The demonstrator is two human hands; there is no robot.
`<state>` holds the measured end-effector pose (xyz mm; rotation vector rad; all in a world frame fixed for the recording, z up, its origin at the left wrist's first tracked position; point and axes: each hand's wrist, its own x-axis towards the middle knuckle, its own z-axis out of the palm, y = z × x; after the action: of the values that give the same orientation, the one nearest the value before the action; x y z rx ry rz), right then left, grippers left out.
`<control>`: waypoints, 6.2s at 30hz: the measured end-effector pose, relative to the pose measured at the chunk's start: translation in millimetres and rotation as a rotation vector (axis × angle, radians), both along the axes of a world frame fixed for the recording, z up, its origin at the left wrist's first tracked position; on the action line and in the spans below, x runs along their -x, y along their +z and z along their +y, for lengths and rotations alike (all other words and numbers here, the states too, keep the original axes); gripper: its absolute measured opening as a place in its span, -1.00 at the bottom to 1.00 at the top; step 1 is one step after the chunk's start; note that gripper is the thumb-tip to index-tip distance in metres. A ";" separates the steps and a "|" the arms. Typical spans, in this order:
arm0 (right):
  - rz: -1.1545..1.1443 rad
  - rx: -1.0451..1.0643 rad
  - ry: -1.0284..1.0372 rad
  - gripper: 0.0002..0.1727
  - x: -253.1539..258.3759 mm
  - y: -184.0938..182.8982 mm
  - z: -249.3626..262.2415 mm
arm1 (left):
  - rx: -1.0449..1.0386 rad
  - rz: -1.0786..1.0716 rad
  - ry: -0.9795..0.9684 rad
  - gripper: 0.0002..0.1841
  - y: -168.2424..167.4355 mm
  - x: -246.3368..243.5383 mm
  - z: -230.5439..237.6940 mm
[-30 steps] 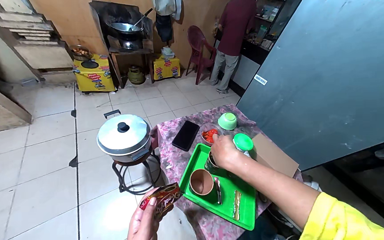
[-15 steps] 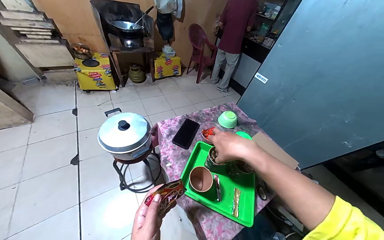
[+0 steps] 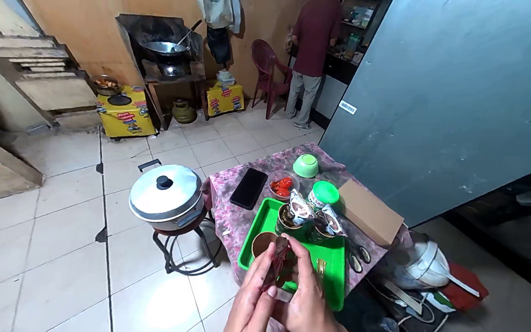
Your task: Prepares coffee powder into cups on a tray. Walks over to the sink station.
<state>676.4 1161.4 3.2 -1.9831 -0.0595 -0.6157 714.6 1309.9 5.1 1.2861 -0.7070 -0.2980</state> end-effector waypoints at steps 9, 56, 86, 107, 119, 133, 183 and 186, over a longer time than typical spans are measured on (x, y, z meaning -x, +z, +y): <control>0.005 -0.007 -0.046 0.13 22.5 -12.3 -36.5 | -0.036 -0.002 -0.156 -0.15 -7.0 7.8 -11.8; 0.525 0.617 -0.527 -0.76 32.7 33.3 -144.6 | -0.513 -0.306 0.318 0.19 -74.7 -75.0 -43.6; 0.068 0.648 -0.629 -0.73 -22.5 16.5 -142.2 | -0.446 -0.623 0.441 -0.53 -58.8 -72.7 -36.4; 0.214 0.613 -0.427 -0.25 -21.4 21.8 -166.0 | -0.449 -0.549 0.465 -0.45 -64.6 -75.0 -31.1; 0.188 0.709 -0.438 -0.78 -38.9 20.3 -165.1 | -0.262 -0.502 0.582 -0.40 -58.8 -74.3 -46.8; 0.319 0.679 -0.429 -0.74 -50.1 29.1 -162.1 | -0.310 -0.513 0.597 -0.39 -54.1 -74.8 -49.1; 0.438 -0.345 0.256 -0.15 17.2 55.6 -100.2 | -0.075 0.622 0.042 -0.56 28.6 2.1 -16.7; 0.605 0.169 0.287 0.09 14.9 54.1 -76.9 | -0.034 0.782 -0.087 -0.46 19.9 21.3 -14.4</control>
<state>661.5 1084.5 57.4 -2.1946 -0.0234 0.1902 693.3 1295.6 25.0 1.0503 -0.0866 -0.8298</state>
